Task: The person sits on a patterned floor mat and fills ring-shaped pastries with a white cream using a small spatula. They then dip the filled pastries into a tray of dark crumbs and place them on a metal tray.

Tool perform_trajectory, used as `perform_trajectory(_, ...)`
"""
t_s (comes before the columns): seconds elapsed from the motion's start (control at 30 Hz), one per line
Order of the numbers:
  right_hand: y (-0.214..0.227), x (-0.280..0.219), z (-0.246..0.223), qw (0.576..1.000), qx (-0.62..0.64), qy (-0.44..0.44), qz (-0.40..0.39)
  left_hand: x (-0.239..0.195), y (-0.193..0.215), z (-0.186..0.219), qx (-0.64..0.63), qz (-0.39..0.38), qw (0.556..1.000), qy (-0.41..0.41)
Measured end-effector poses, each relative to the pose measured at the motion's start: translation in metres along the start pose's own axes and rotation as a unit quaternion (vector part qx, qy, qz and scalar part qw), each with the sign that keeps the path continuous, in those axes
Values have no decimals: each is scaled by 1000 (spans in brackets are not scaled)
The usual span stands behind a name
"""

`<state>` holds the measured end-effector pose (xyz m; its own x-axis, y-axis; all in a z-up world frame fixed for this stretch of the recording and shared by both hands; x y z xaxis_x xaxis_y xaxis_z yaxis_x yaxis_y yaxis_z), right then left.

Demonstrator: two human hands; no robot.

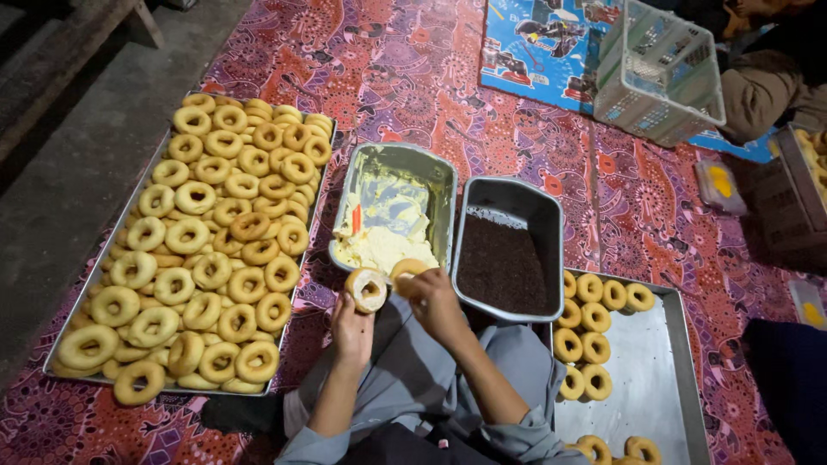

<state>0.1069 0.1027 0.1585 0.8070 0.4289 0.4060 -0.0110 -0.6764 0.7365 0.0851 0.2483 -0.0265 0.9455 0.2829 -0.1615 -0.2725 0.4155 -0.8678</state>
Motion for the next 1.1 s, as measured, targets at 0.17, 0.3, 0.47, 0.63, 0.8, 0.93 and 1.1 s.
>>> perform_trajectory(0.17,-3,3,-5,996,84,11,33,-11,-21,-5,49,-24,998,10)
perform_trajectory(0.3,5,10,12,992,53,-81,82,-14,-30,-11,31,-36,998,47)
perform_trajectory(0.47,5,-3,11,993,113,-5,-15,-11,-20,-23,16,-35,997,74)
perform_trajectory(0.63,23,-23,47,995,97,-7,1,0,4,-57,31,9,995,93)
perform_trajectory(0.8,15,-52,121,991,122,-49,36,-8,-4,-137,60,-47,979,191)
perform_trajectory(0.93,32,-68,244,968,-23,-181,173,2,-4,-183,147,-1,955,259)
perform_trajectory(1.1,28,-94,350,954,-103,-274,63,76,-56,-238,458,-117,877,84)
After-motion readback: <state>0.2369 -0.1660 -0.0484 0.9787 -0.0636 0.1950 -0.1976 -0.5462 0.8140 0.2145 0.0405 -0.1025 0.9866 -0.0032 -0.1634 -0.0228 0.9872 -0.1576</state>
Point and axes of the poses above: each hand's wrist, its own x-axis towards the middle knuckle, its own y-axis out of the back of the hand, z = x × y, the point moved 7 cm from there along x, towards the middle knuckle, and after that the axes turned 2 degrees about x, right-handed, at the moved point
